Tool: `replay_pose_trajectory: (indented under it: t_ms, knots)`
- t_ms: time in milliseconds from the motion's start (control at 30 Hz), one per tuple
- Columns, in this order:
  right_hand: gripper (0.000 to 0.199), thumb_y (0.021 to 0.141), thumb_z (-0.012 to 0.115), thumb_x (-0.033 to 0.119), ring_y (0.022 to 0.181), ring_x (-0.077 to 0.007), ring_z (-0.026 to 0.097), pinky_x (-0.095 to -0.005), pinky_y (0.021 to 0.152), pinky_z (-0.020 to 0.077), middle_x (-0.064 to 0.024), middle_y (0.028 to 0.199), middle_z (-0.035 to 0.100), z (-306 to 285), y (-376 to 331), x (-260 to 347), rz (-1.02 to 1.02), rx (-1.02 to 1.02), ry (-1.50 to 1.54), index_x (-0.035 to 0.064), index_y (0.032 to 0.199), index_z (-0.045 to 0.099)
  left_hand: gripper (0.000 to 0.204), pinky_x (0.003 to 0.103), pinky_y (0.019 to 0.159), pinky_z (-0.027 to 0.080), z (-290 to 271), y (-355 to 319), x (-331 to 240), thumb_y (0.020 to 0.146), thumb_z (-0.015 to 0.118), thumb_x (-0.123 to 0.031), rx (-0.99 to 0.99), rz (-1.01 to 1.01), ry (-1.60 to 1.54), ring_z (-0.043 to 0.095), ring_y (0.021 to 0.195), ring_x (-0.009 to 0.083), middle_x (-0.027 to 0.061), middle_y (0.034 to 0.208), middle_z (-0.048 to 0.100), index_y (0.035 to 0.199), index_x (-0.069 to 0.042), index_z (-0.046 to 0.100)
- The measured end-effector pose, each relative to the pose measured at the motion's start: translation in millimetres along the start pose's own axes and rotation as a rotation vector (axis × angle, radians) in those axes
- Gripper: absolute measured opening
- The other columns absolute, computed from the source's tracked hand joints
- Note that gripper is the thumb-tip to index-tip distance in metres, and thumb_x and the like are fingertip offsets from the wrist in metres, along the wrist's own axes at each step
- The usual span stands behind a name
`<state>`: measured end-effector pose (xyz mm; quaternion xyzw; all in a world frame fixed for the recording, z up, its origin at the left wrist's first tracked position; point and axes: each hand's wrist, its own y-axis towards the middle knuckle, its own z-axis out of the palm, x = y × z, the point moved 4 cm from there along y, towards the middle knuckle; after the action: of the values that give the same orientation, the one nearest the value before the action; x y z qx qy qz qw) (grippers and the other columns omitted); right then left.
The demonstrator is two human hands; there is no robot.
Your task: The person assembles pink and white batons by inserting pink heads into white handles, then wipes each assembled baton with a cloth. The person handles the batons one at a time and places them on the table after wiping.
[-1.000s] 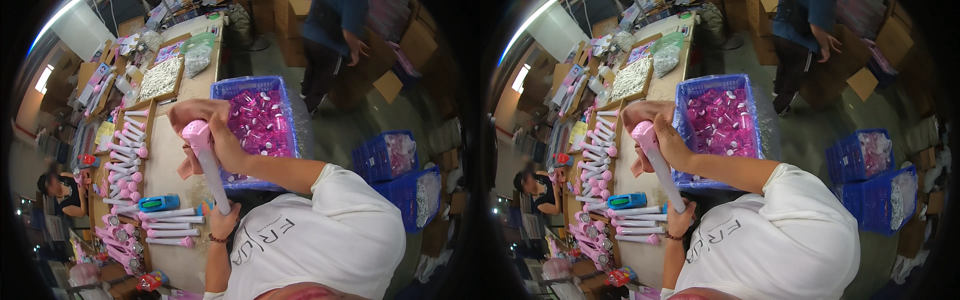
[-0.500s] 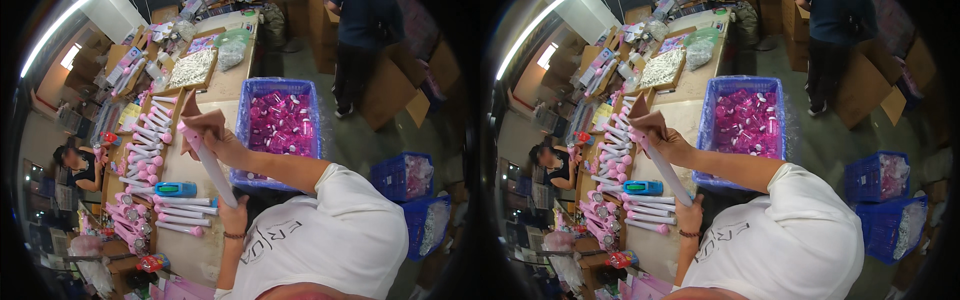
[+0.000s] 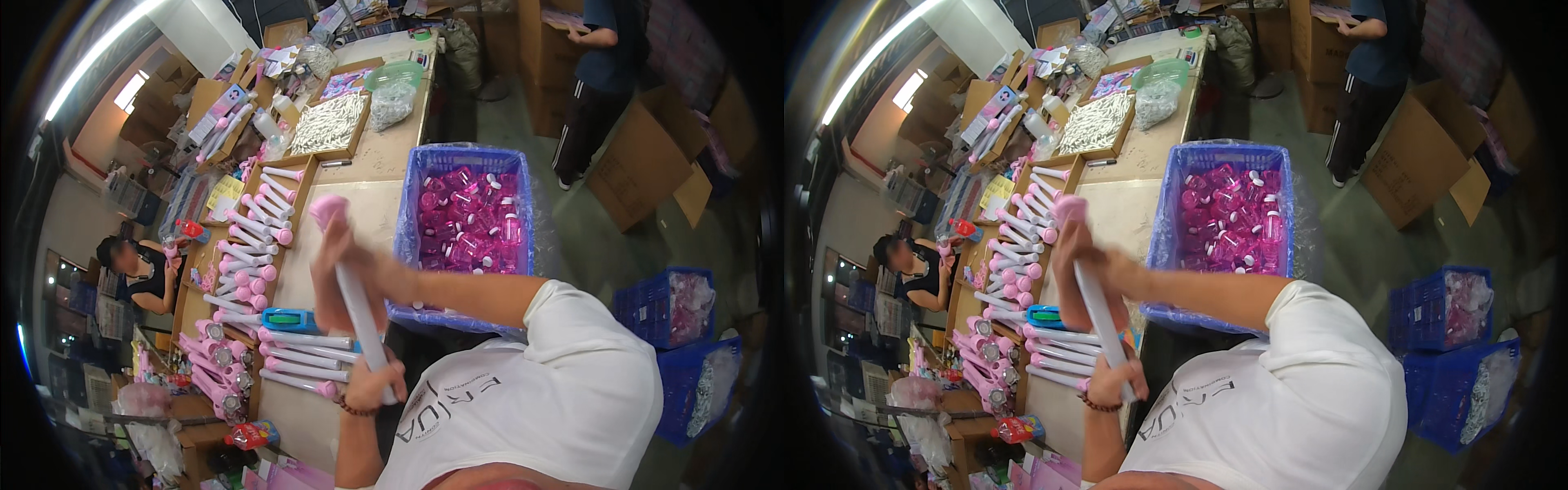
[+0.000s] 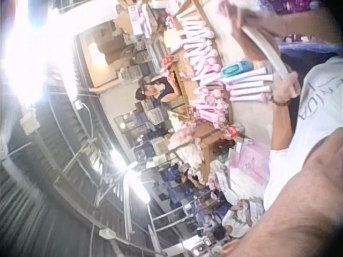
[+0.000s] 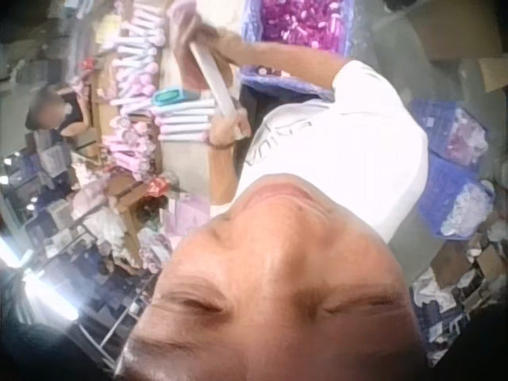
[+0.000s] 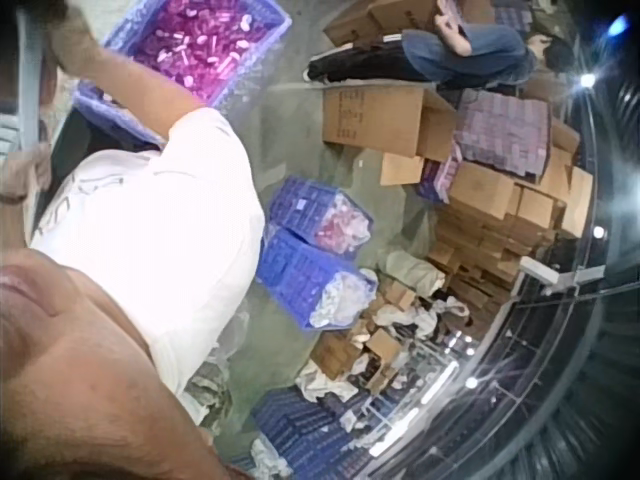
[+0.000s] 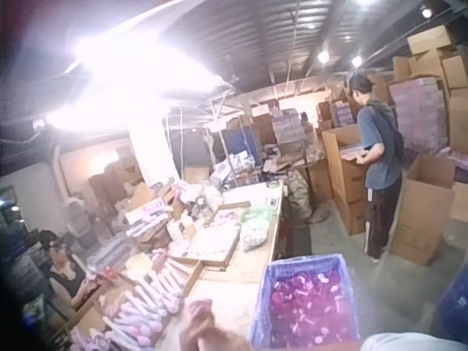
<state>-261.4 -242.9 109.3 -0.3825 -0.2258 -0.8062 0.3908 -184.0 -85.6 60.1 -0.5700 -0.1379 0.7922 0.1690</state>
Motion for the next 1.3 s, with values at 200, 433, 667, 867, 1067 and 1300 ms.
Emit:
replay_pose_trajectory:
  t_ms: [200,433,667,867,1067,1300]
  knots:
    - [0.026,0.09,0.06,0.026,0.095,-0.0101,0.052,-0.029,0.088,0.0416,-0.0025,0.099,0.06,22,-15,-53,0.084,0.246,-0.468,0.0055,0.106,0.061,0.012,0.037,0.035,0.031,2,4,5,0.085,0.052,-0.018,0.645,-0.011,-0.845,0.032,0.036,0.0172,0.003,0.053,0.037,0.084,-0.01,0.043]
    - [0.023,0.094,0.049,0.02,0.078,-0.0129,0.058,-0.029,0.069,0.0494,-0.0045,0.082,0.061,-3,-5,-52,0.013,-0.169,-0.171,0.0014,0.103,0.058,0.015,0.03,0.038,0.042,-28,16,37,0.078,0.058,-0.005,-0.498,0.158,0.511,0.053,0.04,0.0185,0.009,0.056,0.053,0.087,0.003,0.05]
    - [0.019,0.095,0.045,0.011,0.092,-0.0109,0.053,-0.0277,0.086,0.0426,-0.0037,0.089,0.059,27,-13,-90,-0.097,0.144,-0.37,-0.0004,0.096,0.06,0.042,0.03,0.067,0.049,-65,-1,26,0.079,0.066,-0.019,-0.334,0.162,0.63,0.063,0.08,0.02,0.0134,0.095,0.062,0.111,0.004,0.051]
    - [0.041,0.085,0.052,0.017,0.084,-0.0043,0.055,-0.0203,0.06,0.0459,-0.0042,0.097,0.061,51,-14,-86,0.188,0.595,0.028,0.0074,0.125,0.051,0.095,0.046,0.104,0.033,-102,-27,-44,0.074,0.066,-0.058,-0.05,0.608,-0.039,0.035,0.131,0.032,0.0212,0.14,0.036,0.141,-0.003,0.028]
    - [0.028,0.083,0.051,0.016,0.077,-0.0135,0.057,-0.0265,0.061,0.0489,-0.0077,0.093,0.058,88,-29,-94,0.254,0.59,0.152,-0.0012,0.104,0.06,0.055,0.06,0.102,0.03,-84,-22,-76,0.086,0.053,-0.054,0.092,0.863,-0.313,0.046,0.12,0.0394,0.0128,0.127,0.053,0.127,-0.017,0.05]
    - [0.038,0.08,0.058,0.023,0.081,-0.0229,0.059,-0.0373,0.061,0.0513,-0.012,0.096,0.056,9,-16,-118,0.352,0.326,-0.089,0.0019,0.111,0.051,0.026,0.05,0.094,0.045,-146,-55,-92,0.088,0.061,-0.028,-0.41,0.917,-0.695,0.061,0.099,0.0281,0.0087,0.096,0.065,0.096,-0.003,0.063]
